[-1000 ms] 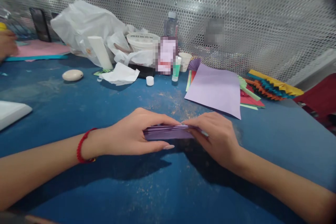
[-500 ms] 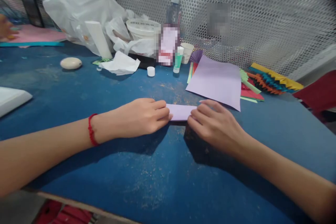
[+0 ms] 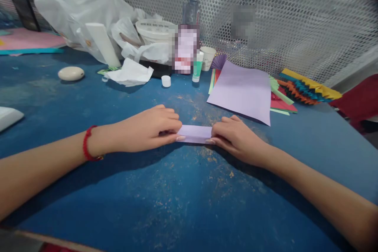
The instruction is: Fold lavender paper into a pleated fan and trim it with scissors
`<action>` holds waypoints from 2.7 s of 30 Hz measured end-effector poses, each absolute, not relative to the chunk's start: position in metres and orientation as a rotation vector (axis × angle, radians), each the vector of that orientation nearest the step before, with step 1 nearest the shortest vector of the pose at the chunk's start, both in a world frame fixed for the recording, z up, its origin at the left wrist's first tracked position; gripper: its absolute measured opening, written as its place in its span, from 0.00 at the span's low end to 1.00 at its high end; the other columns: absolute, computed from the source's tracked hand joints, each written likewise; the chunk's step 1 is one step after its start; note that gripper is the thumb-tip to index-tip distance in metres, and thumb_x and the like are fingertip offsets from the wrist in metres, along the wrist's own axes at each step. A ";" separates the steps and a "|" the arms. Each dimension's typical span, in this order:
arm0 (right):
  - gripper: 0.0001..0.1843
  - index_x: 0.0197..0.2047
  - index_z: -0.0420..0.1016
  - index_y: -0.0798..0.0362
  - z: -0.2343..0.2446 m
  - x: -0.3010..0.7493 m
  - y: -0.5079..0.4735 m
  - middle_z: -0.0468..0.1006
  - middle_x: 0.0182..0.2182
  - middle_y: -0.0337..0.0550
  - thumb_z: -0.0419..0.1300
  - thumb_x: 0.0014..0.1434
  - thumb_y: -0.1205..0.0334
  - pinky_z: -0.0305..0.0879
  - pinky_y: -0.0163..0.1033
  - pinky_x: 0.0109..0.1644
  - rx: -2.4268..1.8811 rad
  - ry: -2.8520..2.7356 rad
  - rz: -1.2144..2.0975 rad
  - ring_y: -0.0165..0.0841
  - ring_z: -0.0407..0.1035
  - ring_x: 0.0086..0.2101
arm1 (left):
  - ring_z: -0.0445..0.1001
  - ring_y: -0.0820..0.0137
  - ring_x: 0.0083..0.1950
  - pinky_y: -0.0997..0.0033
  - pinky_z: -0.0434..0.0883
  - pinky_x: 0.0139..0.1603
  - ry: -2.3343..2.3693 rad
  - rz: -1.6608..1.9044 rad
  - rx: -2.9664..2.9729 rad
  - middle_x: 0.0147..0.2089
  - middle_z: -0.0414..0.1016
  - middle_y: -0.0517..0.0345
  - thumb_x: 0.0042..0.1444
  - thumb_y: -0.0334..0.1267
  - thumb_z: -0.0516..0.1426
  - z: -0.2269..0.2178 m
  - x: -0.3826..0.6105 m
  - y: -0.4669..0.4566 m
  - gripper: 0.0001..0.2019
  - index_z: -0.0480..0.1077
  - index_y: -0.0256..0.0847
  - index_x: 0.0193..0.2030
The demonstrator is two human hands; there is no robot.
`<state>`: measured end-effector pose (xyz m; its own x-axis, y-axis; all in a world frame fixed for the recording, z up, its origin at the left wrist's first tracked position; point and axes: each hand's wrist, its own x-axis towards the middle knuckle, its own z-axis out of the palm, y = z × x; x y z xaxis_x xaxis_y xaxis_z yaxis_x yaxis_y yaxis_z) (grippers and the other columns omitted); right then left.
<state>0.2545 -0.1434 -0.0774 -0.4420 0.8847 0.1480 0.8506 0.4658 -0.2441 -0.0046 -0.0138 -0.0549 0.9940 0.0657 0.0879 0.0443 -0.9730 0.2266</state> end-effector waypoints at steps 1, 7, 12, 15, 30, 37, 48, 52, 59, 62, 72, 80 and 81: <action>0.17 0.33 0.68 0.52 -0.078 0.255 -0.143 0.73 0.29 0.39 0.55 0.74 0.53 0.51 0.41 0.40 -1.521 -2.377 0.295 0.35 0.62 0.32 | 0.67 0.68 0.35 0.66 0.57 0.40 0.121 0.113 2.864 0.32 0.68 0.60 0.74 0.43 0.49 -0.055 -0.005 -0.011 0.18 0.68 0.40 0.32; 0.18 0.32 0.67 0.51 -0.084 0.259 -0.144 0.73 0.28 0.35 0.62 0.69 0.50 0.53 0.39 0.38 -1.520 -2.101 0.492 0.32 0.63 0.31 | 0.68 0.68 0.36 0.60 0.56 0.51 0.236 0.072 2.763 0.31 0.66 0.61 0.72 0.49 0.49 -0.057 -0.008 -0.005 0.21 0.70 0.42 0.31; 0.17 0.31 0.69 0.51 -0.087 0.259 -0.146 0.72 0.27 0.35 0.65 0.67 0.51 0.54 0.39 0.36 -1.518 -2.026 0.500 0.32 0.63 0.30 | 0.68 0.65 0.39 0.53 0.54 0.58 0.257 0.068 2.813 0.34 0.66 0.60 0.72 0.51 0.49 -0.060 -0.008 -0.007 0.21 0.71 0.42 0.32; 0.15 0.33 0.70 0.51 -0.087 0.260 -0.145 0.73 0.28 0.35 0.68 0.64 0.54 0.55 0.39 0.36 -1.534 -1.985 0.499 0.33 0.64 0.31 | 0.67 0.55 0.54 0.46 0.55 0.64 0.375 0.273 2.898 0.49 0.69 0.50 0.67 0.57 0.53 -0.065 -0.010 -0.004 0.20 0.73 0.43 0.47; 0.12 0.34 0.69 0.51 -0.086 0.262 -0.143 0.73 0.32 0.38 0.65 0.66 0.57 0.58 0.39 0.38 -1.485 -2.042 0.499 0.33 0.65 0.33 | 0.42 0.46 0.79 0.30 0.44 0.75 0.444 0.087 2.716 0.80 0.45 0.53 0.71 0.59 0.45 -0.081 -0.010 0.014 0.28 0.54 0.59 0.74; 0.12 0.35 0.69 0.51 -0.087 0.264 -0.143 0.73 0.34 0.38 0.63 0.68 0.54 0.58 0.40 0.40 -1.477 -2.077 0.533 0.34 0.65 0.35 | 0.38 0.44 0.80 0.29 0.42 0.75 0.345 0.065 2.776 0.81 0.40 0.58 0.70 0.57 0.50 -0.081 -0.013 0.016 0.29 0.50 0.67 0.75; 0.10 0.36 0.68 0.50 -0.084 0.262 -0.142 0.74 0.34 0.40 0.59 0.69 0.57 0.58 0.41 0.41 -1.484 -2.107 0.513 0.36 0.64 0.36 | 0.38 0.45 0.80 0.27 0.37 0.74 0.256 -0.032 2.814 0.81 0.42 0.57 0.72 0.55 0.45 -0.075 -0.012 0.012 0.26 0.50 0.66 0.75; 0.09 0.36 0.68 0.50 -0.085 0.263 -0.142 0.73 0.34 0.40 0.58 0.69 0.58 0.56 0.42 0.42 -1.487 -2.127 0.511 0.36 0.63 0.37 | 0.38 0.49 0.80 0.31 0.35 0.75 0.232 -0.051 2.848 0.81 0.40 0.58 0.73 0.56 0.42 -0.078 -0.012 0.013 0.26 0.49 0.66 0.75; 0.12 0.37 0.66 0.50 -0.084 0.266 -0.141 0.71 0.35 0.41 0.55 0.73 0.56 0.53 0.43 0.42 -1.463 -2.210 0.553 0.37 0.61 0.37 | 0.41 0.51 0.80 0.33 0.35 0.76 0.199 -0.048 2.912 0.81 0.39 0.56 0.74 0.52 0.42 -0.081 -0.013 0.015 0.25 0.45 0.66 0.76; 0.12 0.38 0.67 0.50 -0.081 0.266 -0.141 0.71 0.37 0.41 0.54 0.74 0.55 0.53 0.43 0.44 -1.480 -2.250 0.549 0.37 0.61 0.38 | 0.41 0.50 0.80 0.32 0.36 0.76 0.176 -0.039 2.944 0.81 0.39 0.55 0.75 0.49 0.43 -0.083 -0.014 0.016 0.26 0.44 0.66 0.76; 0.10 0.37 0.68 0.52 -0.083 0.273 -0.141 0.71 0.34 0.38 0.60 0.71 0.58 0.56 0.40 0.42 -1.420 -2.191 0.586 0.34 0.63 0.36 | 0.44 0.46 0.79 0.31 0.35 0.75 0.180 -0.061 2.999 0.81 0.40 0.53 0.73 0.52 0.47 -0.084 -0.014 0.016 0.28 0.44 0.66 0.76; 0.12 0.47 0.74 0.56 -0.071 0.234 -0.161 0.78 0.43 0.49 0.49 0.73 0.67 0.62 0.46 0.50 -1.294 -2.397 -0.123 0.40 0.69 0.44 | 0.43 0.51 0.80 0.32 0.34 0.74 0.208 -0.080 3.063 0.80 0.40 0.51 0.74 0.52 0.44 -0.078 -0.013 0.010 0.27 0.43 0.65 0.76; 0.15 0.53 0.74 0.58 -0.071 0.227 -0.165 0.79 0.49 0.51 0.47 0.74 0.66 0.62 0.47 0.55 -1.264 -2.465 -0.163 0.41 0.69 0.49 | 0.43 0.51 0.80 0.32 0.34 0.74 0.205 -0.068 3.063 0.80 0.40 0.52 0.74 0.51 0.45 -0.078 -0.013 0.009 0.27 0.43 0.65 0.76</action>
<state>0.2268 -0.1650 -0.0711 -0.5321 0.7615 0.3701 0.8036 0.5919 -0.0627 -0.0133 0.0093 -0.0780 0.9901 0.1317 -0.0489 0.1349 -0.9885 0.0682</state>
